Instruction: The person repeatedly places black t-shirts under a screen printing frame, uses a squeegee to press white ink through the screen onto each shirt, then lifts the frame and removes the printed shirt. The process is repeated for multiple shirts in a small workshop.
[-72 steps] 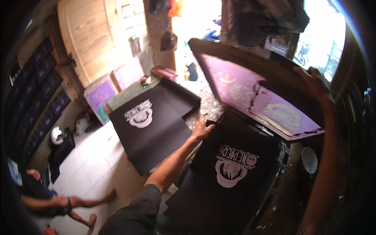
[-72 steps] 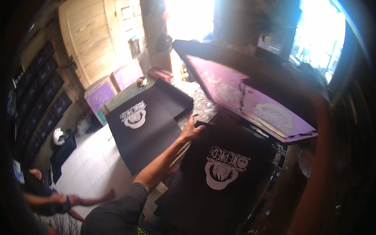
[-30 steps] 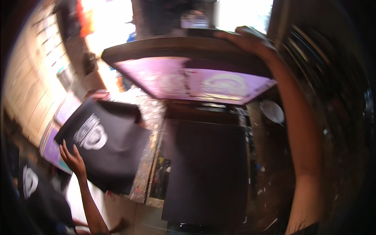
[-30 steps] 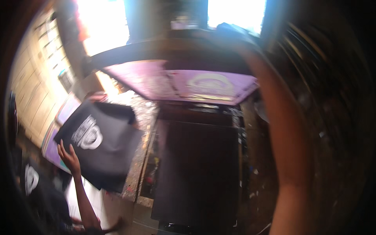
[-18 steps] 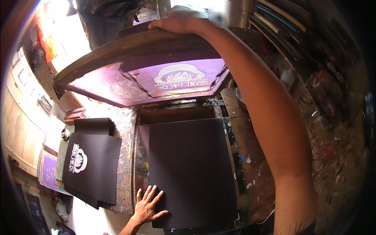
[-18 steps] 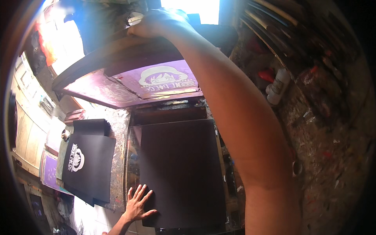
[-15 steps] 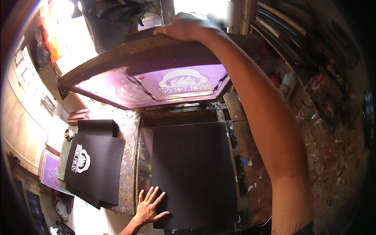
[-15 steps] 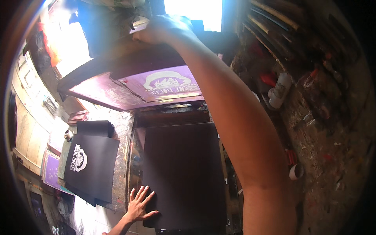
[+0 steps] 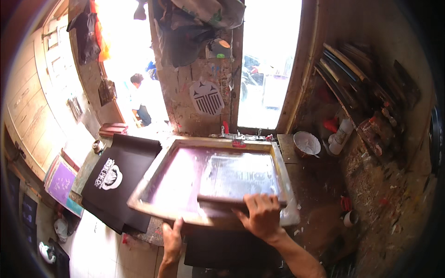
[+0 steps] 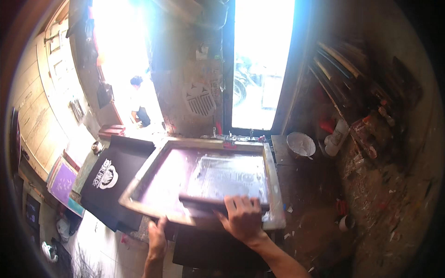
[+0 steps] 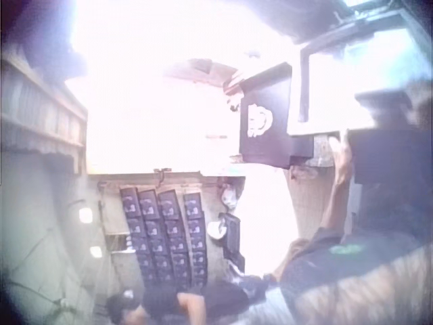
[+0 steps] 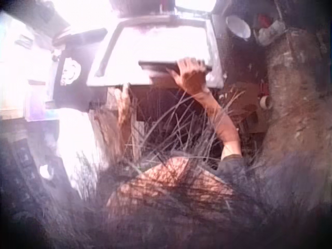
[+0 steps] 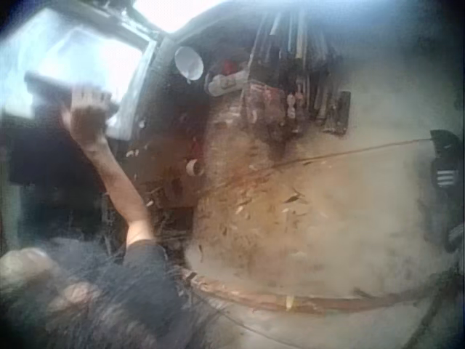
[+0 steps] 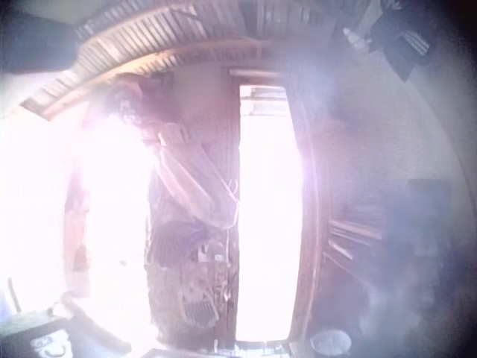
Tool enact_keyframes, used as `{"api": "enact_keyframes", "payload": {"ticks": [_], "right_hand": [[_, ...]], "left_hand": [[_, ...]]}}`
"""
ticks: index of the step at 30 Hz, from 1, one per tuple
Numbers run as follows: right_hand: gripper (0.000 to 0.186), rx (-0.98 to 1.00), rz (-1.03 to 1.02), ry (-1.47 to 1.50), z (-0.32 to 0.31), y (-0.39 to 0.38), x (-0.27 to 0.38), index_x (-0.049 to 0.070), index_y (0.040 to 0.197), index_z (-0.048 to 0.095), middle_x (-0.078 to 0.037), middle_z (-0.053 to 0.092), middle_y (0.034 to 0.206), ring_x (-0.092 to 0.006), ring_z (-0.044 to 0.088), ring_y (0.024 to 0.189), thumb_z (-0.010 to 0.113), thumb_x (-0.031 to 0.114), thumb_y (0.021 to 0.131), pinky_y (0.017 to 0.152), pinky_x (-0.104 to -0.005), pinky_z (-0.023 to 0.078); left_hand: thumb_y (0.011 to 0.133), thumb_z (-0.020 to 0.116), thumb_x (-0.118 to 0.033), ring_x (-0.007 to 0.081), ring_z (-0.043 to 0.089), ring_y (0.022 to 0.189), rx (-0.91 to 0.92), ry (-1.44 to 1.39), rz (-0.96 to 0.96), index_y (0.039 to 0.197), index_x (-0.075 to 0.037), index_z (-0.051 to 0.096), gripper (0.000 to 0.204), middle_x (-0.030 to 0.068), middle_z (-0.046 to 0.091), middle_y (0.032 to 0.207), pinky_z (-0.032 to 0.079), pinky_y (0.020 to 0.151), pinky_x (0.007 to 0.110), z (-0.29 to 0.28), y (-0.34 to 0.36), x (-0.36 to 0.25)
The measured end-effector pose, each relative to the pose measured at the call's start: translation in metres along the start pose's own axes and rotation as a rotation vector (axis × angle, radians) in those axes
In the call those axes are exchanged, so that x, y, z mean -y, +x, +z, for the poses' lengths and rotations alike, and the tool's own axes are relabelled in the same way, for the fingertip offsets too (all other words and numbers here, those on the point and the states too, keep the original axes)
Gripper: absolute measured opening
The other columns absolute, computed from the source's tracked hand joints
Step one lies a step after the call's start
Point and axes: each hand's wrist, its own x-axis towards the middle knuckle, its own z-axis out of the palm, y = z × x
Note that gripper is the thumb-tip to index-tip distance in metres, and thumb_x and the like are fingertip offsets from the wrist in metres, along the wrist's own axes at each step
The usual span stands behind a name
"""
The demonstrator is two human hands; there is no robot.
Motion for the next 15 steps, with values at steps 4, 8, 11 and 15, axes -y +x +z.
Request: {"api": "enact_keyframes", "payload": {"ticks": [4, 8, 11, 15], "right_hand": [[0.040, 0.253, 0.002, 0.118, 0.033, -0.044, -0.027, 0.012, 0.104, 0.065, -0.007, 0.067, 0.091, -0.0244, 0.066, 0.093, 0.085, 0.034, 0.078, 0.094, -0.0437, 0.041], [0.036, 0.343, 0.115, 0.327, 0.056, -0.062, -0.059, 0.011, 0.094, 0.064, -0.008, 0.067, 0.091, -0.0298, 0.066, 0.091, 0.084, 0.036, 0.078, 0.088, -0.0432, 0.046], [0.037, 0.429, 0.148, 0.241, 0.053, -0.052, -0.055, 0.009, 0.086, 0.058, -0.012, 0.067, 0.082, -0.0358, 0.068, 0.081, 0.084, 0.034, 0.078, 0.071, -0.0463, 0.051], [0.039, 0.478, 0.090, 0.297, 0.048, -0.038, -0.062, 0.006, 0.085, 0.056, -0.014, 0.065, 0.076, -0.0383, 0.067, 0.074, 0.083, 0.032, 0.078, 0.063, -0.0492, 0.051]], "left_hand": [[0.102, 0.065, -0.028, 0.0264, 0.072, 0.074, 0.134, 0.324, -0.249, 0.106, 0.013, 0.050, 0.044, 0.0230, 0.069, 0.093, 0.061, 0.065, 0.035, -0.067, 0.011, 0.040], [0.099, 0.068, -0.033, 0.0271, 0.071, 0.064, 0.471, 0.817, -0.341, 0.119, 0.003, 0.051, 0.045, 0.0216, 0.071, 0.091, 0.059, 0.059, 0.035, -0.061, 0.004, -0.013], [0.089, 0.079, -0.032, 0.0330, 0.072, 0.088, 0.438, 1.263, 0.569, 0.122, -0.002, 0.054, 0.051, 0.0174, 0.072, 0.104, 0.054, 0.088, 0.043, 0.007, 0.000, -0.049], [0.085, 0.079, -0.028, 0.0339, 0.067, 0.100, 0.757, 1.475, 1.057, 0.109, -0.003, 0.055, 0.042, 0.0152, 0.069, 0.101, 0.045, 0.100, 0.047, 0.063, 0.071, -0.025]]}}
